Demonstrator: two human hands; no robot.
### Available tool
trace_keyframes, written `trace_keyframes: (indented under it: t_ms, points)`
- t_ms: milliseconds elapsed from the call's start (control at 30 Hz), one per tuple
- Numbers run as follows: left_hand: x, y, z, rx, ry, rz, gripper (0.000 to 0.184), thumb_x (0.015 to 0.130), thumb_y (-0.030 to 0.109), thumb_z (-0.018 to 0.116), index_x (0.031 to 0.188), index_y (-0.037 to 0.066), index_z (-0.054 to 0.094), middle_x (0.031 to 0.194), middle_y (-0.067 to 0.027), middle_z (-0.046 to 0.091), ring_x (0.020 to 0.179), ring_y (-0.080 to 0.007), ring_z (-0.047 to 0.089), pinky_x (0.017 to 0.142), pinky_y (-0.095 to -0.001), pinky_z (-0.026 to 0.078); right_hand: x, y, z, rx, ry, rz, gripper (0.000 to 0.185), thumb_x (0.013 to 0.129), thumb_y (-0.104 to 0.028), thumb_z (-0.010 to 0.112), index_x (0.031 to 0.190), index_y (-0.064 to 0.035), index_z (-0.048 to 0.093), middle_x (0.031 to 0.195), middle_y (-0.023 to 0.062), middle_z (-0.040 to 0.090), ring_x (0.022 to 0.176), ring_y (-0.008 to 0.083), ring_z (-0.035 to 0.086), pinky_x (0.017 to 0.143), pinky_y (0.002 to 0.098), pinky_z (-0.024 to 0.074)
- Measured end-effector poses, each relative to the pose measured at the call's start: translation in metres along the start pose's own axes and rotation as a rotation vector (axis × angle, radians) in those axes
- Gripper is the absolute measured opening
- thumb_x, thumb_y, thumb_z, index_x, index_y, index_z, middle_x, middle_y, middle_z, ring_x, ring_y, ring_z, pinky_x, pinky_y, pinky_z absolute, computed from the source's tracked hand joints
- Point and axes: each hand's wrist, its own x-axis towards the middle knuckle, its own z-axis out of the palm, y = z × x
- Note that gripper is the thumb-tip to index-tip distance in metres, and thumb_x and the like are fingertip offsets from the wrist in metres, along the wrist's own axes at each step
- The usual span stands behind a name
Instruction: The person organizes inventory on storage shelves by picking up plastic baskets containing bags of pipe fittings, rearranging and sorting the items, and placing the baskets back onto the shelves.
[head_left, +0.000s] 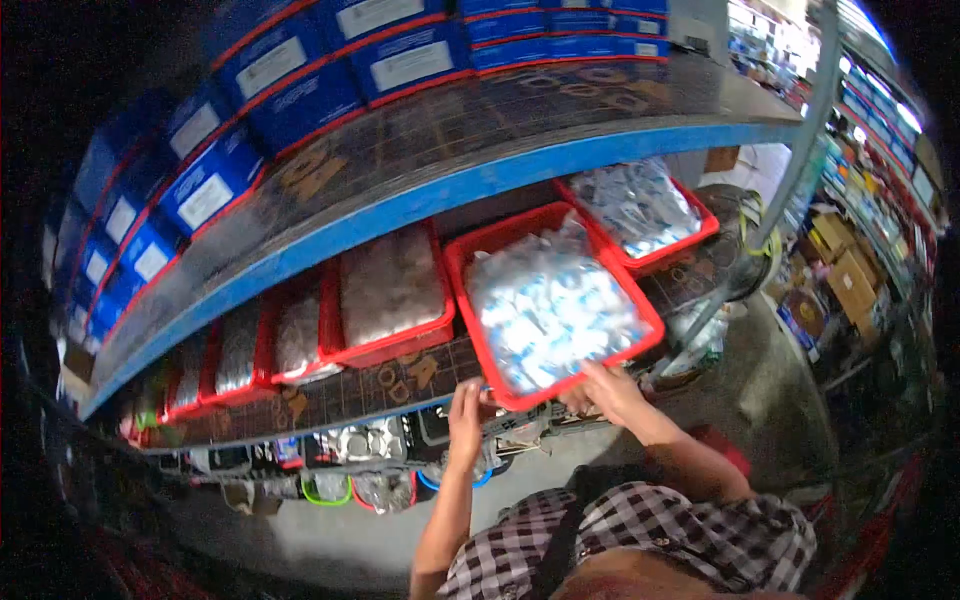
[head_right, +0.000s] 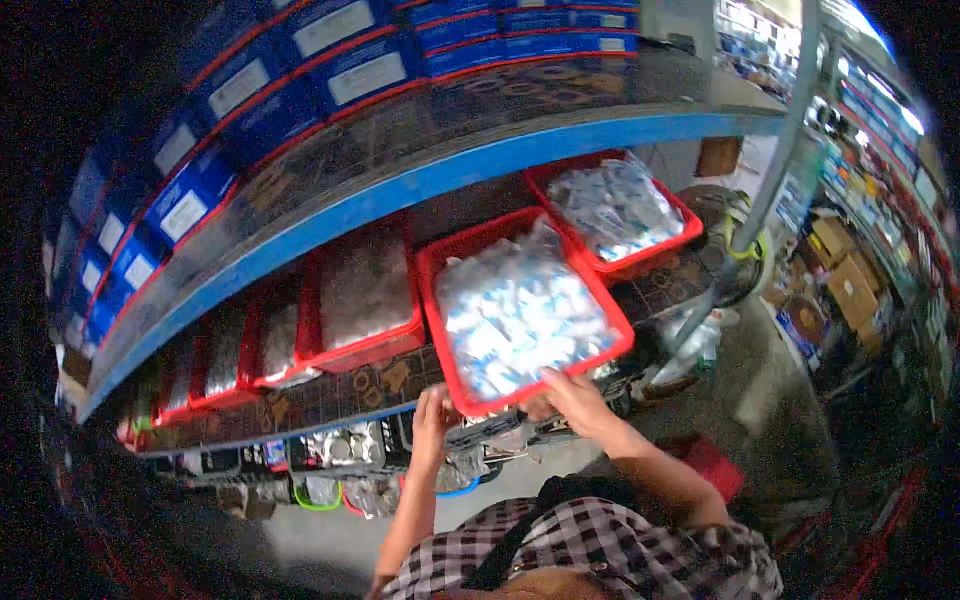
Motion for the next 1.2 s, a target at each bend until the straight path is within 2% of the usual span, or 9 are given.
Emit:
trace_keyframes:
  t_ms: [133, 200, 233, 333, 633, 700, 800, 1033, 1200]
  points:
    - [-0.053, -0.059, -0.029, 0.050, -0.045, -0.096, 0.022, 0.091, 0.023, 0.050, 0.078, 0.007, 0.053, 0.071, -0.0003, 0.053, 0.063, -0.0087, 0.046, 0.058, -0.0243, 0.038, 0.091, 0.008, 0.017, -0.057, -0.159, -0.020, 0.044, 0.092, -0.046, 0.044, 0.092, -0.0035, 0.058, 0.083, 0.0110, 0.067, 0.065, 0.0141, 0.062, 0.057, 0.0257, 0.0447]
    - [-0.073, -0.121, -0.060, 0.133, 0.005, -0.235, 0.020, 0.089, 0.024, 0.053, 0.091, 0.005, 0.057, 0.080, -0.0030, 0.060, 0.074, -0.0128, 0.056, 0.069, -0.0257, 0.045, 0.120, -0.006, 0.020, -0.041, -0.052, -0.087, 0.047, 0.093, -0.044, 0.042, 0.083, -0.0027, 0.061, 0.079, 0.0114, 0.067, 0.060, 0.0143, 0.061, 0.053, 0.0254, 0.0446]
    - [-0.094, -0.098, -0.050, 0.033, 0.037, -0.424, 0.024, 0.089, 0.026, 0.054, 0.095, 0.003, 0.059, 0.085, -0.0056, 0.064, 0.075, -0.0149, 0.060, 0.070, -0.0275, 0.048, 0.131, -0.013, 0.018, -0.050, -0.042, -0.095, 0.046, 0.092, -0.044, 0.043, 0.081, -0.0025, 0.060, 0.077, 0.0119, 0.067, 0.057, 0.0138, 0.060, 0.050, 0.0249, 0.0437]
    - [-0.114, -0.089, -0.046, 0.091, 0.129, -0.523, 0.031, 0.089, 0.030, 0.055, 0.102, 0.002, 0.059, 0.088, -0.0098, 0.065, 0.076, -0.0172, 0.062, 0.069, -0.0275, 0.048, 0.165, -0.021, 0.015, -0.091, -0.030, -0.161, 0.046, 0.092, -0.041, 0.042, 0.079, -0.0018, 0.061, 0.072, 0.0099, 0.067, 0.056, 0.0127, 0.059, 0.048, 0.0223, 0.0418]
    - [-0.108, -0.067, -0.024, 0.364, 0.006, -0.303, 0.030, 0.091, 0.028, 0.052, 0.104, 0.003, 0.059, 0.089, -0.0072, 0.064, 0.077, -0.0141, 0.060, 0.069, -0.0263, 0.046, 0.085, -0.049, -0.061, -0.025, 0.034, -0.072, 0.046, 0.089, -0.044, 0.048, 0.103, -0.0011, 0.057, 0.076, 0.0124, 0.066, 0.058, 0.0154, 0.060, 0.048, 0.0249, 0.0443]
    - [-0.117, -0.069, -0.021, 0.371, 0.002, -0.292, 0.032, 0.091, 0.029, 0.052, 0.103, 0.001, 0.059, 0.090, -0.0083, 0.064, 0.078, -0.0150, 0.061, 0.068, -0.0262, 0.047, 0.080, -0.071, -0.104, 0.065, 0.444, -0.246, 0.034, 0.089, -0.039, 0.050, 0.086, -0.0056, 0.052, 0.068, 0.0103, 0.062, 0.047, 0.0142, 0.055, 0.040, 0.0245, 0.0397]
    - [-0.138, -0.067, -0.016, 0.404, -0.036, -0.390, 0.034, 0.092, 0.029, 0.050, 0.106, -0.001, 0.057, 0.094, -0.0117, 0.064, 0.080, -0.0167, 0.062, 0.069, -0.0269, 0.048, 0.092, -0.107, -0.150, 0.214, 0.668, -0.491, 0.029, 0.084, -0.035, 0.060, 0.088, -0.0083, 0.049, 0.060, 0.0037, 0.056, 0.043, 0.0125, 0.052, 0.036, 0.0232, 0.0366]
    - [-0.133, -0.082, 0.005, 0.467, -0.206, -0.415, 0.032, 0.092, 0.025, 0.049, 0.108, -0.002, 0.056, 0.097, -0.0124, 0.064, 0.085, -0.0179, 0.061, 0.075, -0.0280, 0.047, 0.117, -0.118, -0.166, 0.002, 0.762, -0.566, 0.025, 0.078, -0.023, 0.067, 0.081, -0.0038, 0.051, 0.060, 0.0070, 0.059, 0.042, 0.0150, 0.057, 0.037, 0.0266, 0.0415]
    - [-0.105, -0.061, 0.047, 0.421, -0.284, -0.170, 0.024, 0.092, 0.020, 0.052, 0.102, -0.001, 0.059, 0.091, -0.0065, 0.064, 0.079, -0.0125, 0.059, 0.074, -0.0255, 0.046, 0.099, -0.108, -0.140, 0.103, 0.799, -0.579, 0.018, 0.078, -0.014, 0.061, 0.084, -0.0013, 0.049, 0.058, 0.0088, 0.057, 0.041, 0.0179, 0.057, 0.032, 0.0266, 0.0376]
